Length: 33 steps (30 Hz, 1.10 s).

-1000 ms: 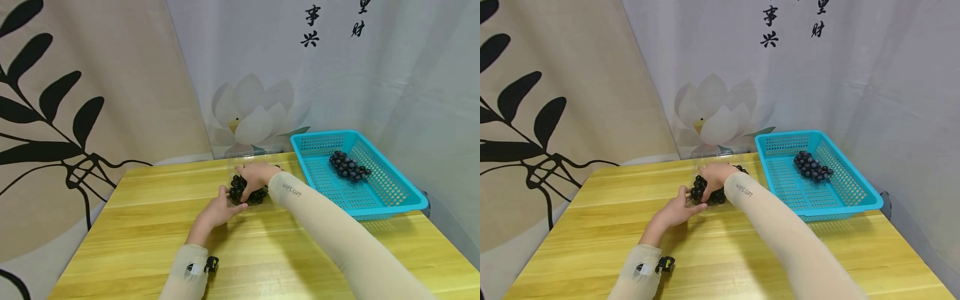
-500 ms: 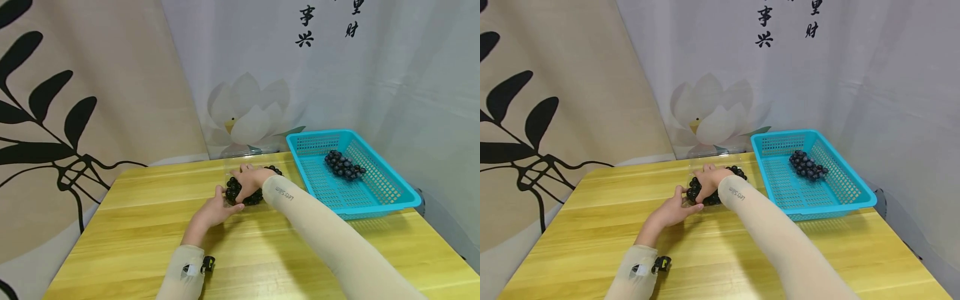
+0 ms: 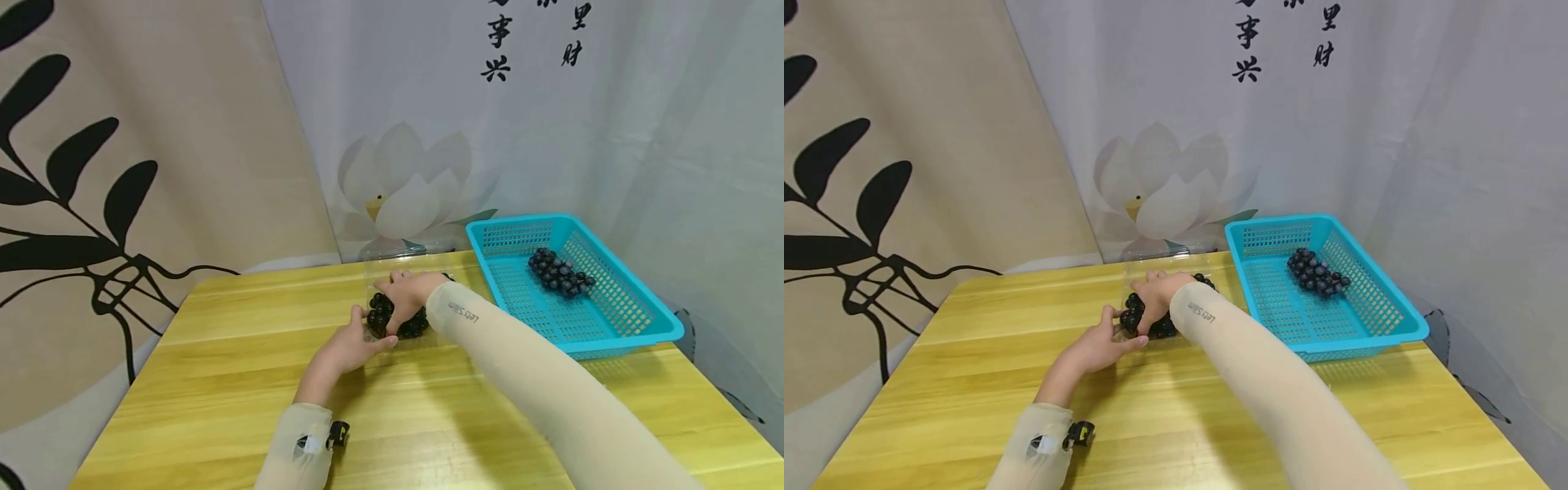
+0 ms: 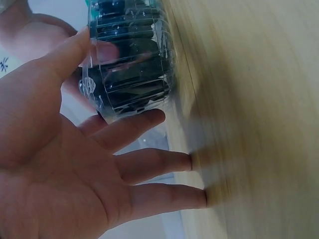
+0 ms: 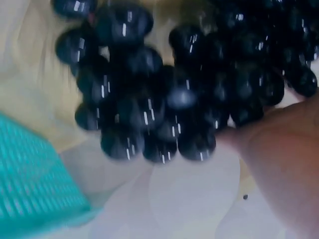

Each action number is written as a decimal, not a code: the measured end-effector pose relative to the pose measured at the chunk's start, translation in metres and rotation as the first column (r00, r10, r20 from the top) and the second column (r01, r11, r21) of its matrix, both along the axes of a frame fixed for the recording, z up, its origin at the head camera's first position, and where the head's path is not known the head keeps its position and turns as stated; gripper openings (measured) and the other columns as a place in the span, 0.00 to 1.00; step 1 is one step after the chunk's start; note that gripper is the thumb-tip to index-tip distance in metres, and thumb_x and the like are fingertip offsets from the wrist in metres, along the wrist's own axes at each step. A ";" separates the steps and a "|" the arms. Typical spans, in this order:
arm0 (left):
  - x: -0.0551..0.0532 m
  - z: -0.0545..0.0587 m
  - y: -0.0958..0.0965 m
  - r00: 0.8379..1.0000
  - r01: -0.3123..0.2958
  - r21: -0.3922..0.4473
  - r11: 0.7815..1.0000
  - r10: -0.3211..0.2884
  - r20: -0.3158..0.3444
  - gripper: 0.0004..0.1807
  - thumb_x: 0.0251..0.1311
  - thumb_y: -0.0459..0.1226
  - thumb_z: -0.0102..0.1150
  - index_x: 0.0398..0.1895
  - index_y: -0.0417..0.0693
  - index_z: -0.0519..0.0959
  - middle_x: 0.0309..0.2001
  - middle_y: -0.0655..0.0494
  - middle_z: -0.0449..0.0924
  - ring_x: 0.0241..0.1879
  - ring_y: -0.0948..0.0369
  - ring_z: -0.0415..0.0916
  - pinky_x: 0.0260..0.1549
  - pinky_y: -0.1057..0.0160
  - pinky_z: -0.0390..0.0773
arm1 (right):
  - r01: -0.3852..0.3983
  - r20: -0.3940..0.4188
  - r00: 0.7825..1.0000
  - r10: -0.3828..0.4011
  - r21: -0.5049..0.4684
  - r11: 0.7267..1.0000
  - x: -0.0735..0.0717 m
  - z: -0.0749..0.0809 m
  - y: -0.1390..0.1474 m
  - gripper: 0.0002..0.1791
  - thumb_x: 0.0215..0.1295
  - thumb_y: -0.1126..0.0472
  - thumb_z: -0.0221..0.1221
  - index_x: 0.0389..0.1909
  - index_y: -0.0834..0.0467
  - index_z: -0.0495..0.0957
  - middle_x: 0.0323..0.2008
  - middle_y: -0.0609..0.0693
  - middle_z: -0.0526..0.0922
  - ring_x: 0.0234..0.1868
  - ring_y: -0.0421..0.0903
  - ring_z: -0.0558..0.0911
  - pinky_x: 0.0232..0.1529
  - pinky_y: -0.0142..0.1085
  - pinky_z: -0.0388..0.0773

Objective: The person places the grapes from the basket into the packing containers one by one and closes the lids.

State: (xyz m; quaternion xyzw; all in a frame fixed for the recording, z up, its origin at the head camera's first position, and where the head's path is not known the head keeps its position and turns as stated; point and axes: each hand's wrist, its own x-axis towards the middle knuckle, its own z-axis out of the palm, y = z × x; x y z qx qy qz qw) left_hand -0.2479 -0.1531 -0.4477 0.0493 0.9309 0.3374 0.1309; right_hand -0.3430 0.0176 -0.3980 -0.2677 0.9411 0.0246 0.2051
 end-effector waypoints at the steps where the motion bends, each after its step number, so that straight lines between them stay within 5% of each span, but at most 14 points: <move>1: 0.000 0.000 0.000 1.000 -0.002 0.001 1.000 0.002 0.002 0.50 0.70 0.61 0.64 0.80 0.43 0.51 0.70 0.23 0.72 0.70 0.34 0.74 0.69 0.33 0.74 | -0.001 0.020 1.000 0.001 0.001 1.000 -0.001 0.003 0.000 0.64 0.58 0.27 0.70 0.87 0.35 0.43 0.87 0.54 0.50 0.86 0.58 0.57 0.76 0.67 0.68; 7: 0.001 0.002 -0.001 1.000 -0.015 -0.015 1.000 0.015 0.014 0.49 0.69 0.62 0.65 0.79 0.46 0.53 0.70 0.24 0.73 0.69 0.34 0.75 0.68 0.34 0.75 | 0.015 0.113 0.994 -0.015 0.002 1.000 -0.009 0.030 0.006 0.62 0.60 0.27 0.69 0.87 0.35 0.44 0.89 0.52 0.41 0.87 0.61 0.52 0.80 0.69 0.59; 17: 0.002 0.002 0.000 0.999 -0.026 -0.021 0.999 0.026 0.026 0.51 0.68 0.65 0.64 0.80 0.48 0.52 0.68 0.25 0.75 0.67 0.35 0.77 0.67 0.34 0.76 | 0.042 0.140 0.988 -0.058 0.118 0.992 -0.018 0.078 0.021 0.59 0.63 0.29 0.68 0.87 0.35 0.45 0.88 0.45 0.48 0.88 0.57 0.52 0.82 0.61 0.62; 22: 0.001 0.003 0.001 0.999 -0.028 -0.017 0.999 0.028 0.021 0.51 0.68 0.64 0.64 0.80 0.48 0.52 0.66 0.26 0.77 0.66 0.35 0.78 0.66 0.34 0.77 | 0.079 0.078 0.993 -0.091 0.146 0.986 -0.020 0.102 0.039 0.52 0.63 0.29 0.69 0.84 0.36 0.58 0.87 0.47 0.54 0.86 0.57 0.58 0.79 0.62 0.64; 28: 0.001 0.001 0.001 1.000 -0.020 -0.021 1.000 0.021 0.013 0.51 0.68 0.64 0.64 0.81 0.48 0.52 0.65 0.28 0.79 0.63 0.36 0.80 0.65 0.35 0.78 | 0.151 0.013 0.988 -0.155 0.148 0.977 -0.026 0.131 0.076 0.34 0.63 0.32 0.69 0.65 0.46 0.80 0.66 0.49 0.82 0.68 0.54 0.79 0.68 0.59 0.77; 33: 0.001 0.001 0.001 1.000 -0.020 -0.021 1.000 0.021 0.011 0.52 0.68 0.64 0.64 0.82 0.47 0.51 0.64 0.27 0.79 0.61 0.36 0.81 0.65 0.35 0.79 | 0.217 -0.024 0.976 -0.216 0.147 0.965 -0.032 0.145 0.111 0.26 0.66 0.32 0.67 0.50 0.49 0.85 0.49 0.49 0.87 0.52 0.51 0.84 0.52 0.50 0.81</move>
